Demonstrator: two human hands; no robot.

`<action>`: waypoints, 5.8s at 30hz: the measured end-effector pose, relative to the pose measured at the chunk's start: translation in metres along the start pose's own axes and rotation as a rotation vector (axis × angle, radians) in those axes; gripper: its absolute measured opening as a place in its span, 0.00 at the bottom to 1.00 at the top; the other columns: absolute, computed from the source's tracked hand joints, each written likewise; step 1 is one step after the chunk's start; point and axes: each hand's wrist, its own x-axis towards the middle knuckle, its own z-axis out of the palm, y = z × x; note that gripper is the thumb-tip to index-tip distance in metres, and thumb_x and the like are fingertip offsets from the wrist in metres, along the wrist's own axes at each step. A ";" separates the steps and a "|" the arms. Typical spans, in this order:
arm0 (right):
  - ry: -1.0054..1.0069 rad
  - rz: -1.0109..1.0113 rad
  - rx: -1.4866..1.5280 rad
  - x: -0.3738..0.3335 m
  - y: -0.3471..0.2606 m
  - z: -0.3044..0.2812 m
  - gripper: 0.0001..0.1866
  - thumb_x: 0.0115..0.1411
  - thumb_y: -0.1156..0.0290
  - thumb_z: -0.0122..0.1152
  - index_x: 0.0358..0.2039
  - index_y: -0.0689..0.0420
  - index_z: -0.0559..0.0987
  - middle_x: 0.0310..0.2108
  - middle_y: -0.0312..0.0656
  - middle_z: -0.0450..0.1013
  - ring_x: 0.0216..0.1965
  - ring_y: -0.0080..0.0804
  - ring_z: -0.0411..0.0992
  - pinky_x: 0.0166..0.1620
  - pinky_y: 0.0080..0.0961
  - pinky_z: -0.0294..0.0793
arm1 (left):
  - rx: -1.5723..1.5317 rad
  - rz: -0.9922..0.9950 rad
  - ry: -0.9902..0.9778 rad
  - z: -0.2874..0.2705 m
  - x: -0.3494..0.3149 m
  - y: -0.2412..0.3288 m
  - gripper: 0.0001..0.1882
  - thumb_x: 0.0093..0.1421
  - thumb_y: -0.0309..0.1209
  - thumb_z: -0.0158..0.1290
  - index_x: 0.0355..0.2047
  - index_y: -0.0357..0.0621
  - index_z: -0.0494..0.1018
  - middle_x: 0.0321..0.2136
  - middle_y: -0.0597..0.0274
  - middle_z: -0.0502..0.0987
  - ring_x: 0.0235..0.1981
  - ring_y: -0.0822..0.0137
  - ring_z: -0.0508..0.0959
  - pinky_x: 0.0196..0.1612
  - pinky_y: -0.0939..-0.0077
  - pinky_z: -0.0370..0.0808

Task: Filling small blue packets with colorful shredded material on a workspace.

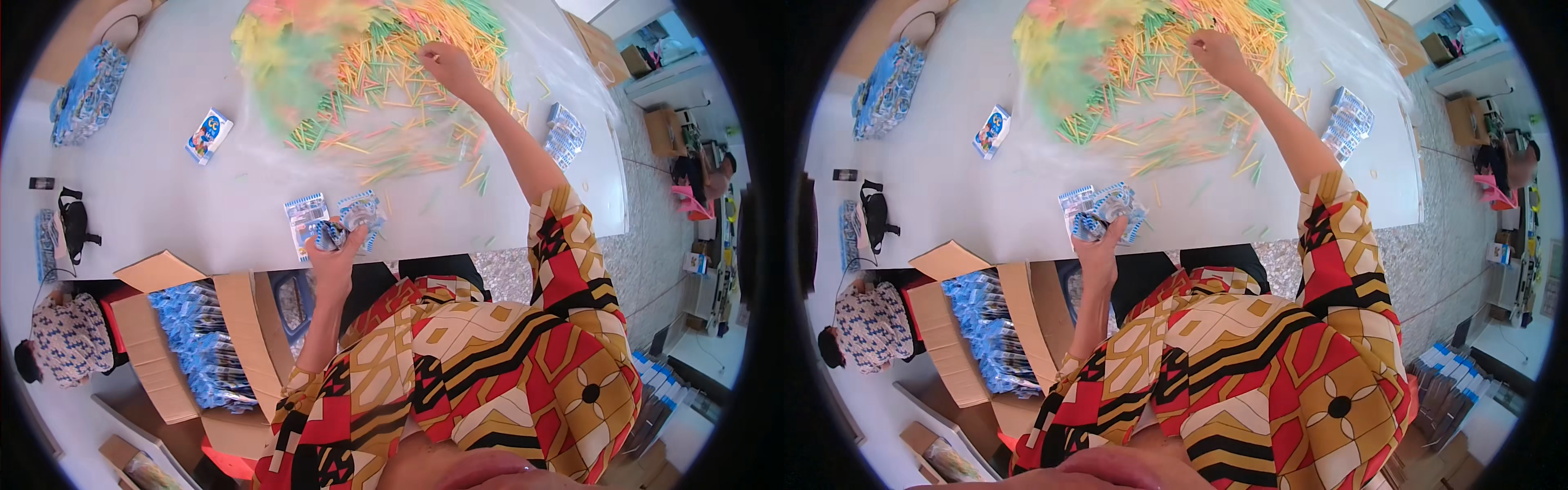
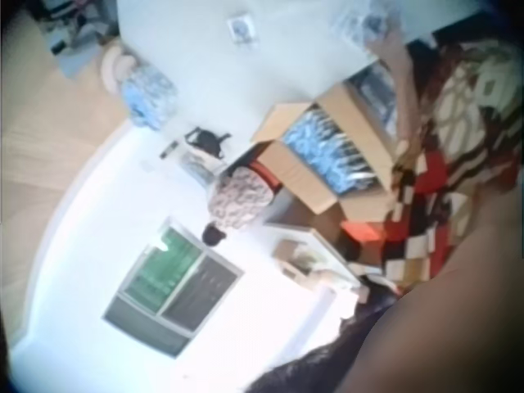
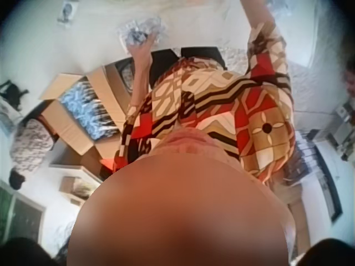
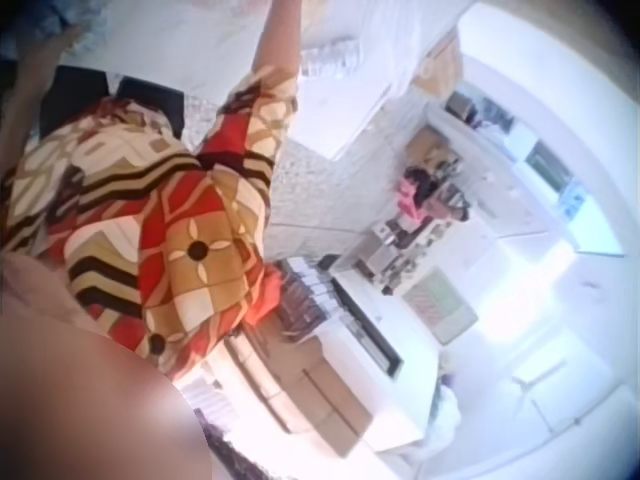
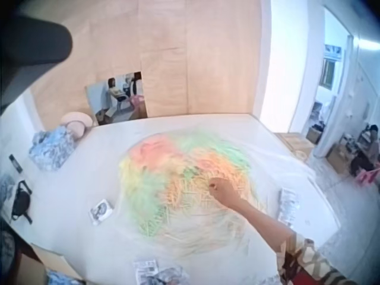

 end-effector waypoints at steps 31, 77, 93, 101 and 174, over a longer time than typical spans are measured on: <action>-0.303 0.111 -0.740 0.092 -0.015 0.104 0.11 0.44 0.71 0.55 0.29 0.61 0.77 0.35 0.53 0.73 0.40 0.47 0.71 0.42 0.39 0.72 | 0.025 -0.043 -0.079 -0.061 0.011 0.006 0.10 0.49 0.22 0.59 0.18 0.43 0.67 0.16 0.78 0.63 0.19 0.85 0.58 0.21 0.88 0.53; -0.017 0.432 0.971 0.017 0.008 0.060 0.12 0.57 0.71 0.50 0.39 0.67 0.70 0.31 0.41 0.71 0.30 0.29 0.70 0.37 0.29 0.73 | -0.037 -0.046 -0.064 -0.024 -0.009 0.004 0.10 0.48 0.22 0.60 0.31 0.38 0.72 0.29 0.65 0.76 0.30 0.76 0.75 0.33 0.83 0.72; -0.111 0.591 1.543 -0.043 0.007 0.015 0.08 0.56 0.70 0.55 0.32 0.59 0.70 0.18 0.30 0.61 0.22 0.21 0.62 0.29 0.23 0.66 | -0.027 -0.050 -0.116 0.006 -0.050 -0.016 0.14 0.48 0.22 0.60 0.35 0.36 0.73 0.32 0.63 0.77 0.31 0.75 0.76 0.36 0.81 0.72; -0.070 0.540 1.104 -0.060 -0.021 0.035 0.10 0.59 0.63 0.54 0.27 0.57 0.72 0.15 0.26 0.56 0.16 0.14 0.53 0.27 0.19 0.59 | 0.022 -0.054 -0.077 0.002 -0.044 -0.019 0.13 0.47 0.21 0.60 0.34 0.37 0.72 0.31 0.64 0.77 0.30 0.75 0.76 0.34 0.82 0.72; -0.417 0.405 1.221 -0.134 -0.186 -0.021 0.16 0.65 0.63 0.38 0.29 0.60 0.70 0.19 0.40 0.70 0.34 0.37 0.73 0.43 0.32 0.69 | 0.420 0.177 -0.403 0.004 -0.007 -0.030 0.07 0.48 0.25 0.60 0.26 0.37 0.73 0.17 0.72 0.69 0.20 0.83 0.63 0.23 0.86 0.61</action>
